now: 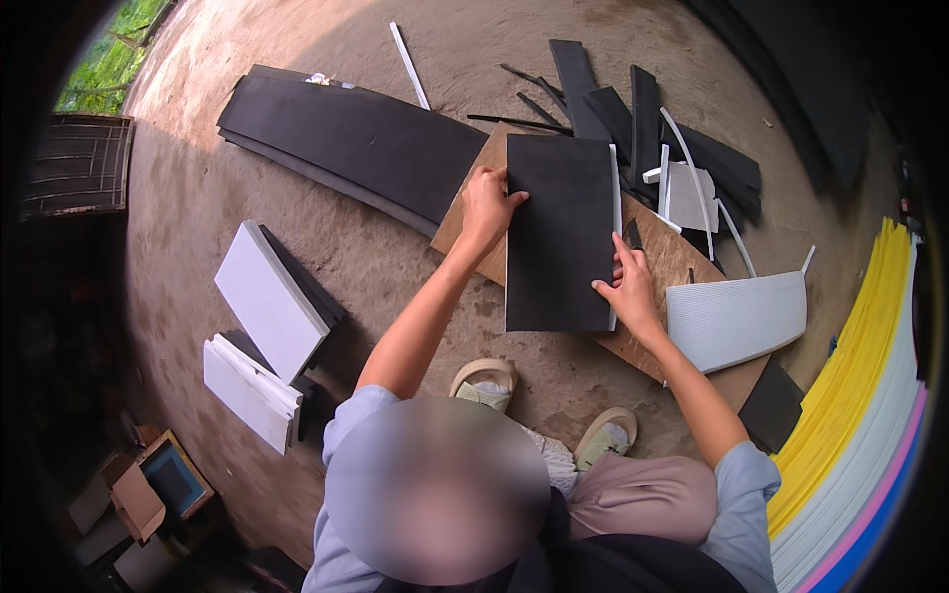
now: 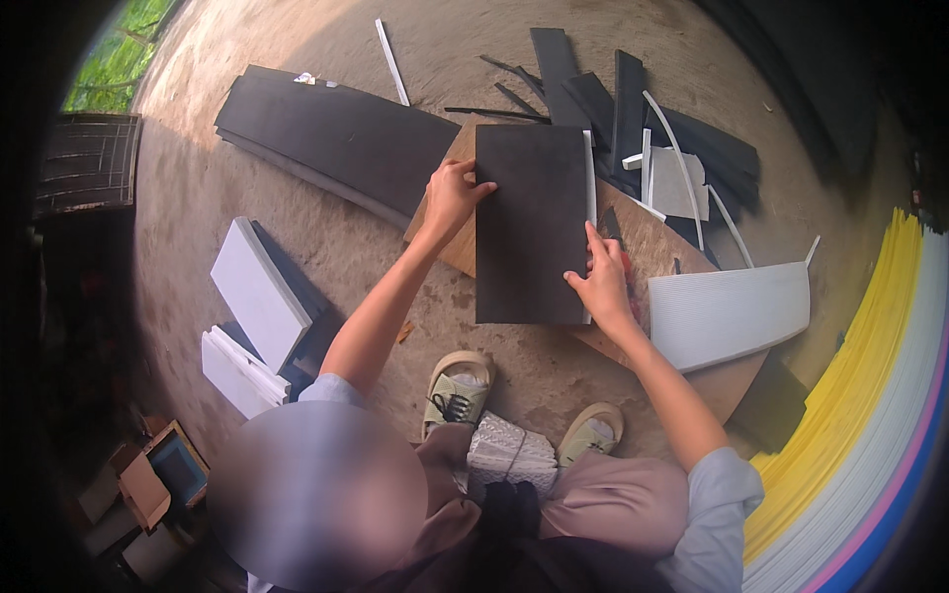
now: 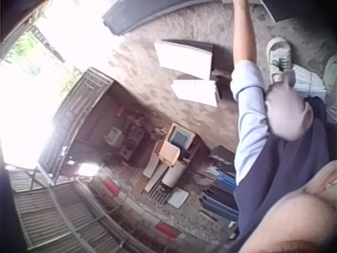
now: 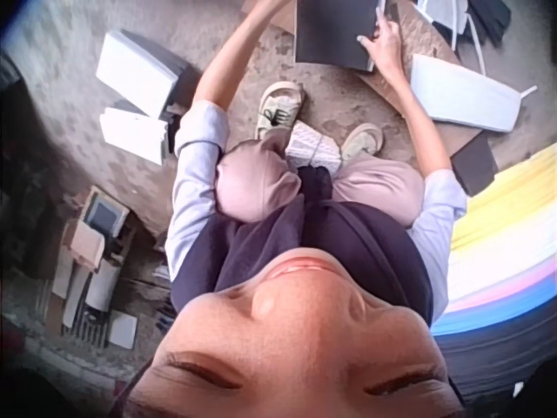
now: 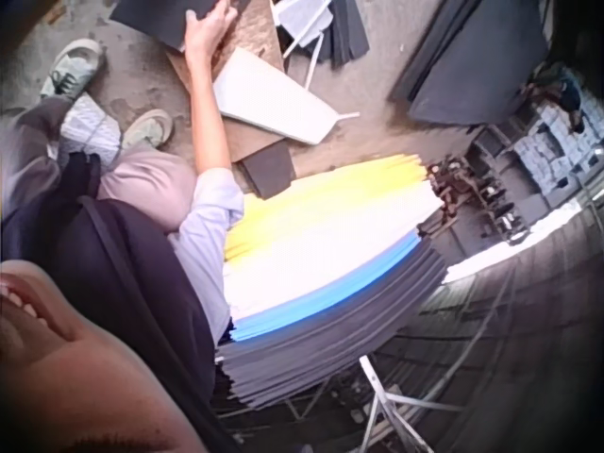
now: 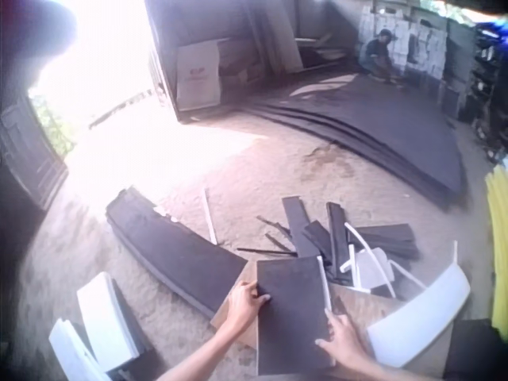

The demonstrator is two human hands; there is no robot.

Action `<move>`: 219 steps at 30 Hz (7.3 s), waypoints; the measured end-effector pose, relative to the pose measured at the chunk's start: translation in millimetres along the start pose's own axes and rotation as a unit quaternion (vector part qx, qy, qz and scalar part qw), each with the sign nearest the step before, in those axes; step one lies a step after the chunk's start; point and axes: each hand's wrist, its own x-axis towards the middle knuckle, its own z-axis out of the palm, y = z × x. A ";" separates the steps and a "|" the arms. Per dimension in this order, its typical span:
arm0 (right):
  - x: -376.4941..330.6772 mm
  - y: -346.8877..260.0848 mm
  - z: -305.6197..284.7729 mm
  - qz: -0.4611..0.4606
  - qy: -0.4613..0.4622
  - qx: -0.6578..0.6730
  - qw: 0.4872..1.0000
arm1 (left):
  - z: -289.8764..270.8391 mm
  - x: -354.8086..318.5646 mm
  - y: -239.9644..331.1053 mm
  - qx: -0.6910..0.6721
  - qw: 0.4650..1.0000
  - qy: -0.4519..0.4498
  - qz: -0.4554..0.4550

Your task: The person sits on the floor and uses a red utility knife to cut black and white foam sheets into smaller rectangular pieces. They repeatedly align, score, and snap the sheets, then stack the cut pieces on the left side of the workspace.

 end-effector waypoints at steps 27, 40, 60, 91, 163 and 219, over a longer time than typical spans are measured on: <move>3.0 2.1 5.2 -0.019 0.024 -0.028 0.999 | -4.5 -74.7 -14.5 0.008 0.997 -0.044 0.069; 2.5 15.8 1.7 -0.050 0.014 -0.039 0.998 | 0.0 -106.4 -29.6 -0.136 0.988 -0.059 0.050; 0.0 10.5 -1.8 -0.054 -0.002 -0.030 0.998 | -6.9 -102.0 -18.8 -0.117 0.990 -0.076 0.013; -4.9 7.1 2.4 -0.023 -0.012 -0.006 1.000 | -7.3 60.5 27.1 0.346 0.872 -0.188 0.289; 82.7 -69.6 -41.1 0.170 -0.025 -0.157 0.973 | 44.2 -27.0 39.6 0.263 0.912 -0.205 0.238; 92.9 -85.8 -42.3 0.262 -0.063 -0.172 0.948 | 46.8 -29.3 45.9 0.262 0.919 -0.223 0.194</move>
